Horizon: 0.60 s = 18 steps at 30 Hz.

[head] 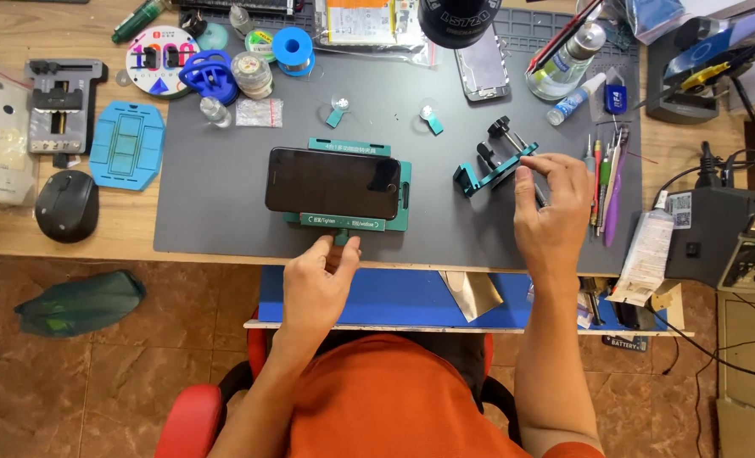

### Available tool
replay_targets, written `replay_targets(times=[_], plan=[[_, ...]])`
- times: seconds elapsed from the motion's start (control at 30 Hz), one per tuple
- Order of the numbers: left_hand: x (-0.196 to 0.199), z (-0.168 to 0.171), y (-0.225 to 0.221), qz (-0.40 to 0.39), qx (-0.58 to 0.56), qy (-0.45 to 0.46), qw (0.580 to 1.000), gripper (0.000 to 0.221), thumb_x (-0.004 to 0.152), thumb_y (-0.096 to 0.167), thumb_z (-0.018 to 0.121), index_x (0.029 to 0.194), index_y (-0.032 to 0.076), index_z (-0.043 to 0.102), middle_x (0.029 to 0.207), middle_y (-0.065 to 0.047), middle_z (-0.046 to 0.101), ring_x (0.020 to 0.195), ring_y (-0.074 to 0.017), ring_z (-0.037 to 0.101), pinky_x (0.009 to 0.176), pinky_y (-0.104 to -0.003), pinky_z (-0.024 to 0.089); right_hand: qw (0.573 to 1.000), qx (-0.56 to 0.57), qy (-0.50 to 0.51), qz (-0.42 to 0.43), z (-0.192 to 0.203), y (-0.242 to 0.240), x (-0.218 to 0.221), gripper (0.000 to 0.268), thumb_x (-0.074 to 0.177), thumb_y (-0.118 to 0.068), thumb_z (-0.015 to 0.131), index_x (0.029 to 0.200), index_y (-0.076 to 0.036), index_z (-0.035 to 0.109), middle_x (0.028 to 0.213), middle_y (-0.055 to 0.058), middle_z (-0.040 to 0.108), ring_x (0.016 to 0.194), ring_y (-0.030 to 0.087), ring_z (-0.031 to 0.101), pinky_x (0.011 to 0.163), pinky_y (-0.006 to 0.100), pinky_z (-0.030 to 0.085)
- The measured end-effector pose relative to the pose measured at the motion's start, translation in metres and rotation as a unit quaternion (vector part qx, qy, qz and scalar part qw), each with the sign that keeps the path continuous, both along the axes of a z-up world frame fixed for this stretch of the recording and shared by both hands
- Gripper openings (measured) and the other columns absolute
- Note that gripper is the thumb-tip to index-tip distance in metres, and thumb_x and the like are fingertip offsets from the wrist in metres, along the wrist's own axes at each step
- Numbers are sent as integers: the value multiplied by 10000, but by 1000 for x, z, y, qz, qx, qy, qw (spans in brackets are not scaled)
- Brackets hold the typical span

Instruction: The person mounts a smartphone in a repair jig, uses a prying tool to open the device, and then inspects the internal battery and circuitry.

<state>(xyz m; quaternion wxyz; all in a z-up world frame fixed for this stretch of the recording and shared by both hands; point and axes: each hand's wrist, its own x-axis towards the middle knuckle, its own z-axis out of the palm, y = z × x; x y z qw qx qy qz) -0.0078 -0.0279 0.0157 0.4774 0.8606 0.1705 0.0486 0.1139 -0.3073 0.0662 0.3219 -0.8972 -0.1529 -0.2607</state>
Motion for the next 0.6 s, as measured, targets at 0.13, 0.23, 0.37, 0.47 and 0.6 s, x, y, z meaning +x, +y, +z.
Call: replay_targets(times=[0.13, 0.23, 0.37, 0.47, 0.6], plan=[[6, 9, 16, -40, -492, 22, 870, 418, 1111, 302, 471, 1112, -55, 688, 1012, -304, 803, 731, -363, 805, 599, -374, 649, 997, -58, 44, 20, 2, -19, 30, 175, 1160, -110, 644, 1184, 34, 740, 1138, 220, 658, 1093, 414, 622, 1050, 484, 420], [11, -19, 31, -134, -657, 70, 738, 470, 1123, 303, 444, 1328, -67, 648, 1204, -270, 764, 908, -345, 789, 686, -375, 645, 989, -129, 70, 27, -15, -32, 64, 198, 1127, -229, 730, 1195, -48, 776, 1124, 177, 669, 1068, 407, 624, 1023, 479, 432], [15, -16, 28, -78, -625, 66, 774, 337, 1084, 211, 562, 1163, -100, 664, 1030, -277, 792, 799, -319, 799, 649, -362, 641, 966, -148, 212, 7, -22, -34, 90, 235, 1035, -370, 758, 1034, -142, 813, 1079, 155, 636, 1143, 416, 582, 1056, 487, 423], [9, 21, 11, -28, -347, 63, 935, 290, 1039, 242, 650, 1065, -34, 733, 880, -173, 823, 714, -220, 807, 591, -289, 629, 965, -140, 223, 14, -21, -37, 88, 177, 1000, -344, 769, 1001, -169, 796, 1040, 129, 617, 1094, 386, 593, 1015, 478, 440], [11, 50, 10, -25, -260, 78, 962, 336, 1051, 272, 622, 1040, -32, 764, 898, -188, 846, 750, -227, 836, 657, -299, 676, 958, -30, 283, 16, 13, -22, 55, 177, 1036, -337, 730, 1084, -167, 752, 1002, 128, 688, 1005, 355, 677, 913, 456, 499]])
